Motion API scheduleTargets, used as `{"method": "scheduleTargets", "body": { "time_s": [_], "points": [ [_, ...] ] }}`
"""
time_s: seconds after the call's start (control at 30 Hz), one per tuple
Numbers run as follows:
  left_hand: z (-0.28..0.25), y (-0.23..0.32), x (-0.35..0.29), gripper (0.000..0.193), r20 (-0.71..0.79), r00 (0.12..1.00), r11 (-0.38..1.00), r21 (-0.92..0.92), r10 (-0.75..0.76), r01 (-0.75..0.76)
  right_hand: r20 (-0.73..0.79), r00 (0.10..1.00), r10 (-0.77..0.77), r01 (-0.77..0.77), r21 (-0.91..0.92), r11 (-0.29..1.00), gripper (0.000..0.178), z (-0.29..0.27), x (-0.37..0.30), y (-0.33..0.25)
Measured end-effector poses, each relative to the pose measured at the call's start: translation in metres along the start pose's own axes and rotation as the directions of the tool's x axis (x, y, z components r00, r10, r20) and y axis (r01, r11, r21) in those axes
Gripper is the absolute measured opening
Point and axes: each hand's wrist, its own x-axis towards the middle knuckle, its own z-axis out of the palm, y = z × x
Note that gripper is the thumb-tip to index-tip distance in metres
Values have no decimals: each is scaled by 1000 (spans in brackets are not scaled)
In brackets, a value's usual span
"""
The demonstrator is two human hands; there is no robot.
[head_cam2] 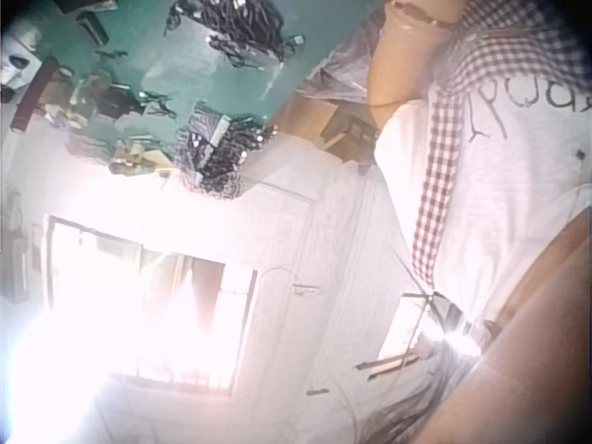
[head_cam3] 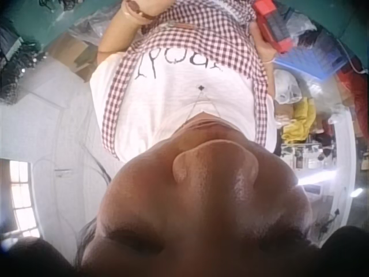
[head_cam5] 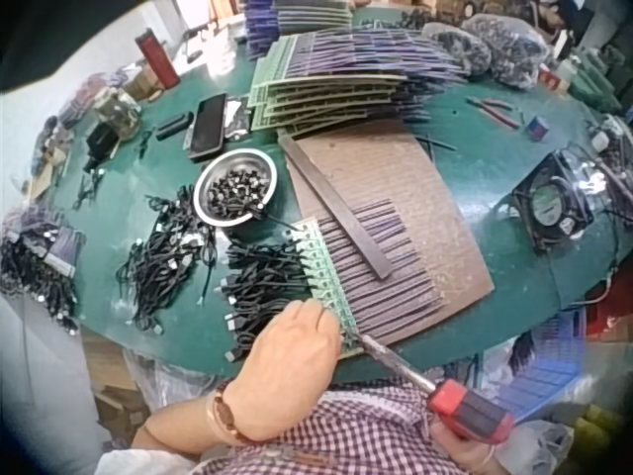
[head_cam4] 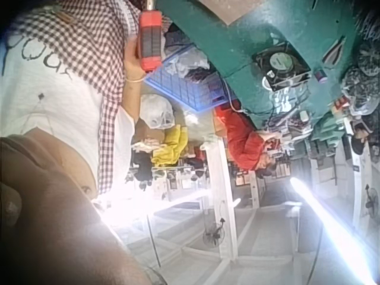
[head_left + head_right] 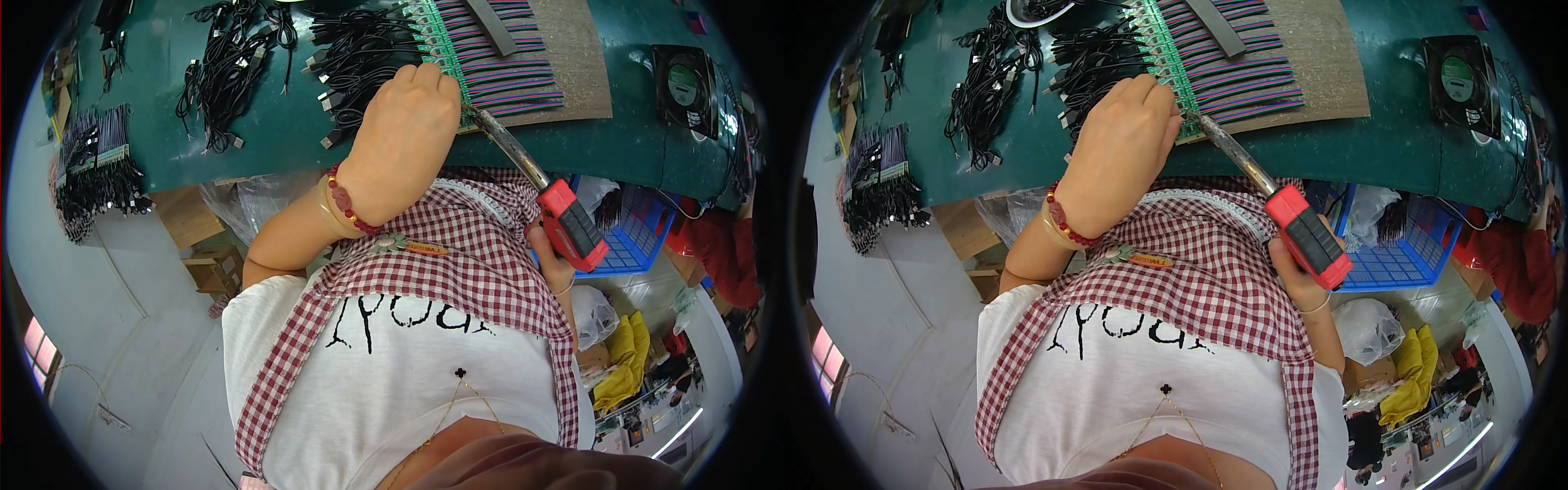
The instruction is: The person solders electronic components onto a strip of circuit boards with a soldering iron, connecting wires to the boards.
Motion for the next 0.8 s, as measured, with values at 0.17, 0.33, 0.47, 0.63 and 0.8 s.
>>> {"method": "scheduleTargets", "body": {
  "time_s": [0.17,0.33,0.47,0.63,0.8],
  "points": [
    [-1,1,1,10,19,1000,1000,10,3,-3,-42,999,-24,25,23,999,18,2,1,-9],
    [-2,1,0,10,24,1000,1000,18,2,-2,-21,1000,20,-16,178,984,27,-1,-2,-11],
    [-2,1,1,10,23,1000,1000,27,4,-4,6,999,-42,40,209,977,37,0,-1,-12],
    [0,1,2,10,37,999,999,40,0,-1,44,999,-28,16,253,967,38,2,4,-22],
    [-2,2,3,12,22,1000,995,102,-5,3,88,996,8,-32,281,959,41,1,4,-21]
  ]
}}
